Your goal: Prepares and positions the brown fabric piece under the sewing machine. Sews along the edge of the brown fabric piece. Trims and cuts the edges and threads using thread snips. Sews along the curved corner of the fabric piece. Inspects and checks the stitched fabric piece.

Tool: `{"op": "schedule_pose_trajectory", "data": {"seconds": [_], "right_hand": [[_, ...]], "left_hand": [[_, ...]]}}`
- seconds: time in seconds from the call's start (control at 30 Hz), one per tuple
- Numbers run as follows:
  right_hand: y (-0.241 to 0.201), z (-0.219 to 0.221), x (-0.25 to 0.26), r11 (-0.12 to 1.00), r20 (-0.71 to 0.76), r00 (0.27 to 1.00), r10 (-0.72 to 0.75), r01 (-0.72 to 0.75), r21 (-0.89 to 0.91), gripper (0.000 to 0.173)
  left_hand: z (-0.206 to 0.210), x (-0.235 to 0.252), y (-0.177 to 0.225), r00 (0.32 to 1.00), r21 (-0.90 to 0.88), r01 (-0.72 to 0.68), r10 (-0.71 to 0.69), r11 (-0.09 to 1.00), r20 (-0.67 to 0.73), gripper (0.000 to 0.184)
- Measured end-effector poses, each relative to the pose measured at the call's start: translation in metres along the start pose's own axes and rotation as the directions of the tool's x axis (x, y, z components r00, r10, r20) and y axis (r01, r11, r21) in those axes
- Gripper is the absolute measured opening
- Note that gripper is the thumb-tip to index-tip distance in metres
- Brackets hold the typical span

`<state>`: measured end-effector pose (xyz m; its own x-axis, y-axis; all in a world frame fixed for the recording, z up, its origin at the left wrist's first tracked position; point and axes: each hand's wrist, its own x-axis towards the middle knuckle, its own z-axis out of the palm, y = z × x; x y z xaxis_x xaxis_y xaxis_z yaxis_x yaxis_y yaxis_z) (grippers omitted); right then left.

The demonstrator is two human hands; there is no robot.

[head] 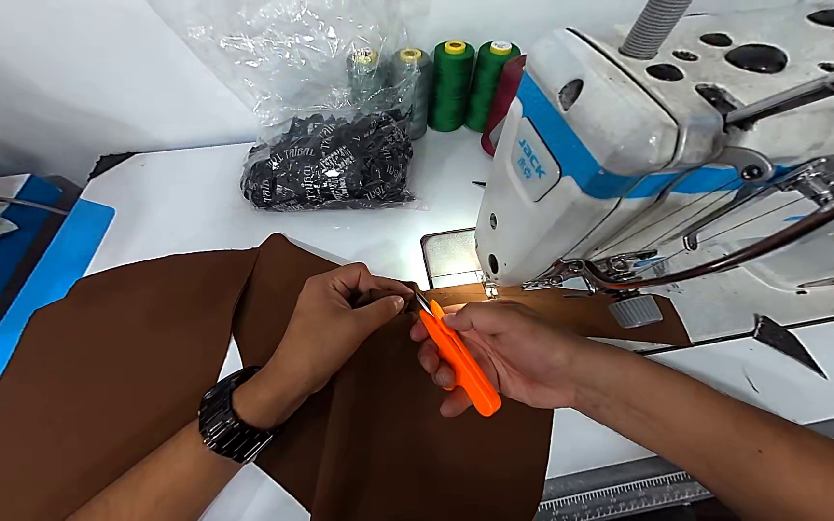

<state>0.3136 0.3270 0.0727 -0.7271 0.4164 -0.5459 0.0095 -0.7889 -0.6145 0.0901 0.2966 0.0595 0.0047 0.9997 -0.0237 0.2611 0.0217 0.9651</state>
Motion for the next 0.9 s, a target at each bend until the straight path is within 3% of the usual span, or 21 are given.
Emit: {"op": "schedule_pose_trajectory", "data": {"seconds": [0.57,0.9], "right_hand": [[0.0001,0.0017,0.0006,0.994,-0.003,0.999,-0.041,0.041,-0.097,0.039],[-0.0023,-0.0025,-0.001,0.998,0.015,1.0,-0.022,0.022,-0.051,0.041]], "left_hand": [[-0.0016,0.0012,0.0002,1.0,-0.029,0.018,-0.018,0.999,0.012,0.013],[-0.0048,0.0024,0.0004,0.998,-0.079,0.059,-0.06,0.995,-0.004,0.015]]}}
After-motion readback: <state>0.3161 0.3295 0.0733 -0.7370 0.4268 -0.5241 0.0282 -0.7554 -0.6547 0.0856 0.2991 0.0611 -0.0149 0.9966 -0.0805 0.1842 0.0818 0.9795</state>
